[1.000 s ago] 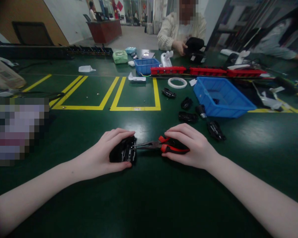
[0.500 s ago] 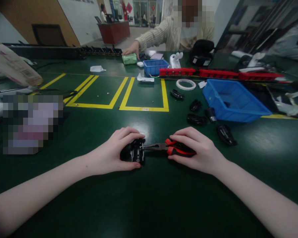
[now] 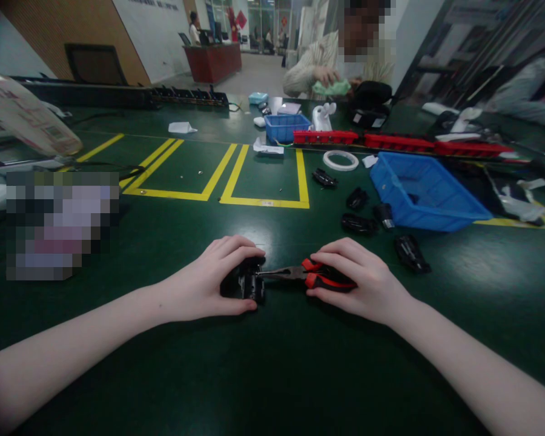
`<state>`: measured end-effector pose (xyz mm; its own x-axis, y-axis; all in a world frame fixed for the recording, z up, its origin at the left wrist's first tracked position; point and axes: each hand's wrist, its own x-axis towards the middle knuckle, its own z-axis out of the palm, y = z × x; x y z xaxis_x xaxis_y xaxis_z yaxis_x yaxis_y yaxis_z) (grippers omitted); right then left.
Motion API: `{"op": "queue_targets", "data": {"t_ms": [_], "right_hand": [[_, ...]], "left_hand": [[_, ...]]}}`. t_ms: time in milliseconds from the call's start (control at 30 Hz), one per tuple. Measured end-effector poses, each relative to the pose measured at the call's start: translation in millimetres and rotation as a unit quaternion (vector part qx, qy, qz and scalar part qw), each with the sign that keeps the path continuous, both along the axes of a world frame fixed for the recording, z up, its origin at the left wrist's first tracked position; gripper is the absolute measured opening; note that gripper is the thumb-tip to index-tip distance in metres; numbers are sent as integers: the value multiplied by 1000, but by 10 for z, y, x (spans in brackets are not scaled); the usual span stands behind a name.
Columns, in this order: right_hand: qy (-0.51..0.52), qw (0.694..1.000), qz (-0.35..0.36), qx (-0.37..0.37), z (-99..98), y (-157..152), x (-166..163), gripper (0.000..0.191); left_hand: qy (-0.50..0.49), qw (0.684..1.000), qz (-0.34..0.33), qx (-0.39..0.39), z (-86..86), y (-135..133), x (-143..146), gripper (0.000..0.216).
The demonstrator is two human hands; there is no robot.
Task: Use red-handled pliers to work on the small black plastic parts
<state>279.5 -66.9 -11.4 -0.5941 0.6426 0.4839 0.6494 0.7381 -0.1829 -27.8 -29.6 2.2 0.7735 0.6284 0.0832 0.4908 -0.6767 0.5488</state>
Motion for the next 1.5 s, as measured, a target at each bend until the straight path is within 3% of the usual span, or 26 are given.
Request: {"op": "queue_targets", "data": {"t_ms": [533, 1033, 1167, 1367, 1500], "right_hand": [[-39, 996, 17, 81, 60, -36, -62, 42], [16, 998, -27, -55, 32, -58, -73, 32], [-10, 1000, -25, -8, 52, -77, -85, 32], [-71, 989, -7, 132, 133, -90, -132, 35], [-85, 983, -8, 160, 143, -99, -140, 38]], "left_hand": [[-3, 999, -24, 27, -42, 12, -19, 68], [-1, 999, -36, 0, 14, -3, -29, 67], [-1, 999, -39, 8, 12, 2, -28, 68], [4, 999, -37, 18, 1, 6, -30, 69], [2, 999, -37, 16, -4, 5, -31, 69]]}}
